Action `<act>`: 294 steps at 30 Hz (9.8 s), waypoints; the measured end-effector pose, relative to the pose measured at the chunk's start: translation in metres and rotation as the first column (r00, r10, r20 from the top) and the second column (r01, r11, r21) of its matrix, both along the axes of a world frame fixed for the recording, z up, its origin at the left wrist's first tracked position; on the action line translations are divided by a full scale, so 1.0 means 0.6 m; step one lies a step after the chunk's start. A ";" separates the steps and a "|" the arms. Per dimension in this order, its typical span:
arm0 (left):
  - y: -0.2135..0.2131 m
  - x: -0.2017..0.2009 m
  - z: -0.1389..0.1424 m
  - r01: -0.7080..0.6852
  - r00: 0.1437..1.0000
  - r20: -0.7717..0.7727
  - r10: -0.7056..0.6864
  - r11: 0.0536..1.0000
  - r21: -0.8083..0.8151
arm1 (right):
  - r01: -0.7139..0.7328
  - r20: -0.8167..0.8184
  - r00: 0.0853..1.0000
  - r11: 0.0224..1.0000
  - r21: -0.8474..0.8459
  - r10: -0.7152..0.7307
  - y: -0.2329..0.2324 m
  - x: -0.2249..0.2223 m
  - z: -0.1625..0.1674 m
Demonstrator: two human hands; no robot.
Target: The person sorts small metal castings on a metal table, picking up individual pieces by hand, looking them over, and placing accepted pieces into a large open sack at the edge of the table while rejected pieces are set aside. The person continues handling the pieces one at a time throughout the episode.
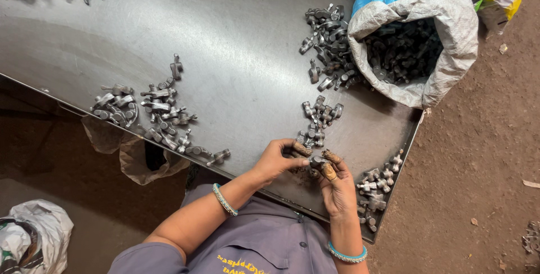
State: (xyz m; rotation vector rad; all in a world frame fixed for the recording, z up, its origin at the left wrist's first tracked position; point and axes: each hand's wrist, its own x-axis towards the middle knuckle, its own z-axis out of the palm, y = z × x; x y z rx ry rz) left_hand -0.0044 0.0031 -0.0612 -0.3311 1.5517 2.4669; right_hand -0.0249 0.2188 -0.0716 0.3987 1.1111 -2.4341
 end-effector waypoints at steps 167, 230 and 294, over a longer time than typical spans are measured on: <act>-0.021 -0.018 0.023 0.152 0.981 0.120 -0.152 0.988 0.011 | 0.459 -0.545 0.677 0.294 0.838 0.495 -0.008 0.048 0.127; -0.016 0.015 0.013 0.304 0.884 0.212 -0.416 0.857 0.415 | -0.147 -0.036 0.987 0.979 0.143 0.154 0.016 0.012 0.037; -0.029 -0.034 0.079 0.152 0.952 -0.035 -0.303 0.572 -0.806 | 0.199 -0.414 0.853 0.534 0.822 0.319 0.006 -0.036 0.073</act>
